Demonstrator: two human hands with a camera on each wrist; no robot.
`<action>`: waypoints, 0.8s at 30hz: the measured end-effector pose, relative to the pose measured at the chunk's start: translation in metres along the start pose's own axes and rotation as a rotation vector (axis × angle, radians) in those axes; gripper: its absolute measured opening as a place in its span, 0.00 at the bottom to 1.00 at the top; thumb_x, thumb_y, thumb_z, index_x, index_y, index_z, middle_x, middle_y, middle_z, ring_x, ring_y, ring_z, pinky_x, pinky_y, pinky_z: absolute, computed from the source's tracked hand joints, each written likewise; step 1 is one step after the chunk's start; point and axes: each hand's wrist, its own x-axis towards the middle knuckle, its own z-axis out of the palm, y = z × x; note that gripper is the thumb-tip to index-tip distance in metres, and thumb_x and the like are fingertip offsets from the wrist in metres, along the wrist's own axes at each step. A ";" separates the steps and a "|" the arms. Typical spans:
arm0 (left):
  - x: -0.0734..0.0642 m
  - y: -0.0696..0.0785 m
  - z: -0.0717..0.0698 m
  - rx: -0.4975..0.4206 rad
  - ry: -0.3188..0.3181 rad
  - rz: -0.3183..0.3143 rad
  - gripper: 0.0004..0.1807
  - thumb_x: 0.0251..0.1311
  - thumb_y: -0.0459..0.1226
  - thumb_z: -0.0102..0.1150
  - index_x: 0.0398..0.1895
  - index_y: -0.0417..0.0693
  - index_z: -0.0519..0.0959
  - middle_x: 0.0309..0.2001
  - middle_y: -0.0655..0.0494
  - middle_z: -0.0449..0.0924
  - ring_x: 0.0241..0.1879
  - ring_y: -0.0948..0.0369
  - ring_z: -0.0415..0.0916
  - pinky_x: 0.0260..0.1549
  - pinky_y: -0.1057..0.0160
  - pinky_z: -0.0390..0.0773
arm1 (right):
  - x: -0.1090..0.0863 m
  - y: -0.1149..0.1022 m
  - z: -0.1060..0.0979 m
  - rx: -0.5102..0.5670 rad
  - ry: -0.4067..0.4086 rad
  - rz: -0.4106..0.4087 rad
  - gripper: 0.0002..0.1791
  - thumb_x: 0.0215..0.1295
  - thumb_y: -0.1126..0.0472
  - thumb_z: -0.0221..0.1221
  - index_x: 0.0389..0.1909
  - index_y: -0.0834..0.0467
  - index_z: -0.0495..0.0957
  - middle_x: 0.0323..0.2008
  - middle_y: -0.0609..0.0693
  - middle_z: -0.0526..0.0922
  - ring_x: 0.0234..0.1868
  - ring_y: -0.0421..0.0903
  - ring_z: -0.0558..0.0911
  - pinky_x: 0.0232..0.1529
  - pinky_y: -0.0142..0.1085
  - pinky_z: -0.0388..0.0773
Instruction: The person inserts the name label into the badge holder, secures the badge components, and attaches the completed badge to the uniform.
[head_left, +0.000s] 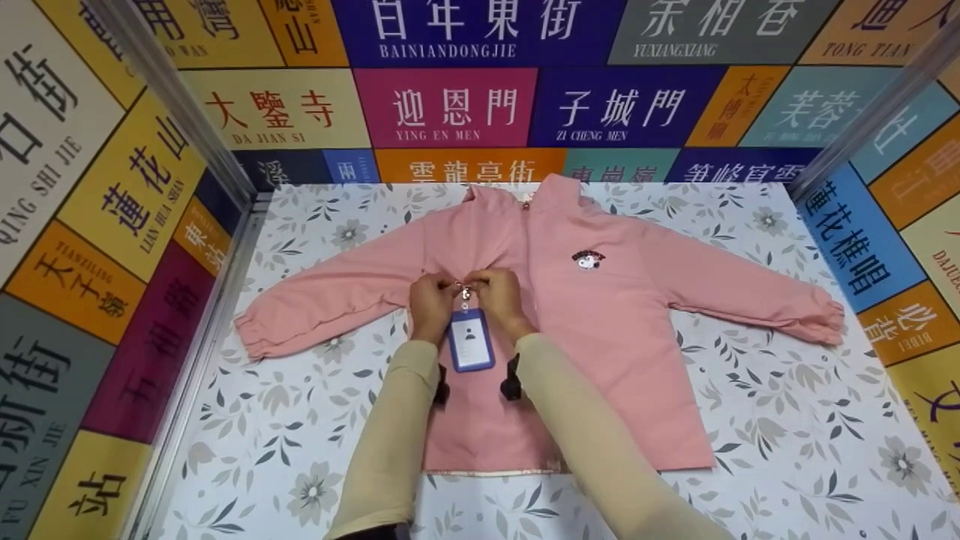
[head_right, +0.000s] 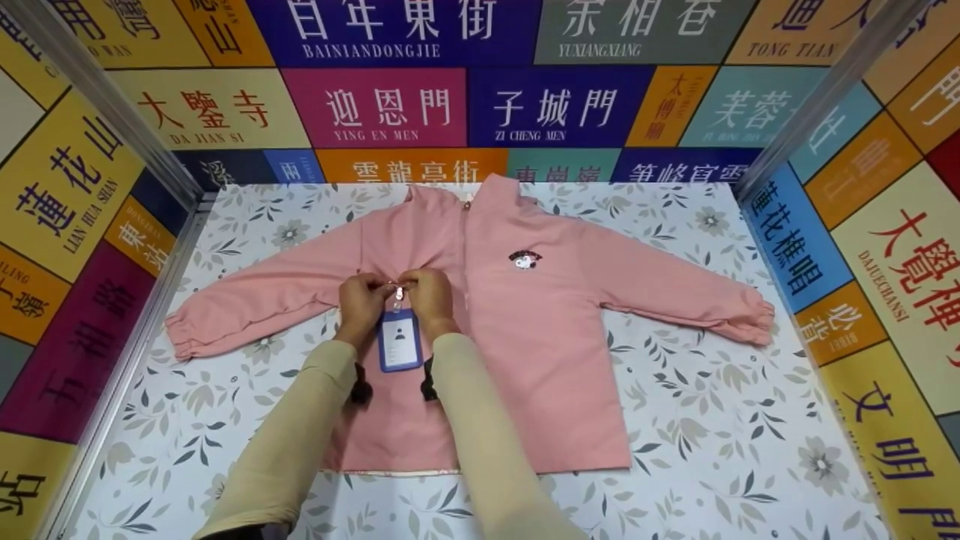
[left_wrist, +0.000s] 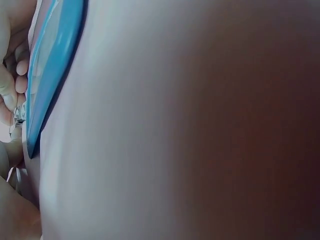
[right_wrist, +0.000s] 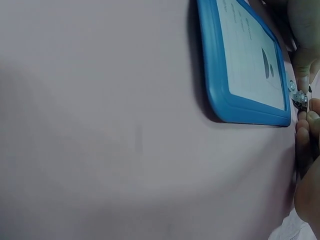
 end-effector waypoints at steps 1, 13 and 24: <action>0.000 0.000 0.000 0.002 0.002 0.001 0.03 0.54 0.29 0.68 0.25 0.42 0.87 0.29 0.47 0.86 0.31 0.52 0.81 0.35 0.57 0.79 | 0.000 0.000 0.000 -0.005 -0.002 -0.009 0.12 0.55 0.79 0.59 0.33 0.65 0.88 0.33 0.58 0.90 0.36 0.53 0.87 0.43 0.45 0.83; 0.001 -0.002 0.001 0.010 -0.015 -0.024 0.02 0.55 0.31 0.69 0.28 0.40 0.87 0.32 0.46 0.87 0.35 0.51 0.82 0.40 0.56 0.81 | -0.001 -0.001 0.000 0.008 0.011 -0.017 0.12 0.54 0.79 0.59 0.34 0.66 0.88 0.33 0.59 0.90 0.38 0.55 0.88 0.45 0.46 0.83; 0.000 -0.005 0.001 0.005 -0.016 0.008 0.03 0.55 0.31 0.69 0.29 0.38 0.86 0.32 0.45 0.86 0.36 0.50 0.82 0.40 0.55 0.81 | -0.001 0.001 -0.001 0.049 -0.027 0.082 0.10 0.59 0.77 0.59 0.37 0.66 0.87 0.37 0.59 0.89 0.41 0.53 0.87 0.47 0.44 0.83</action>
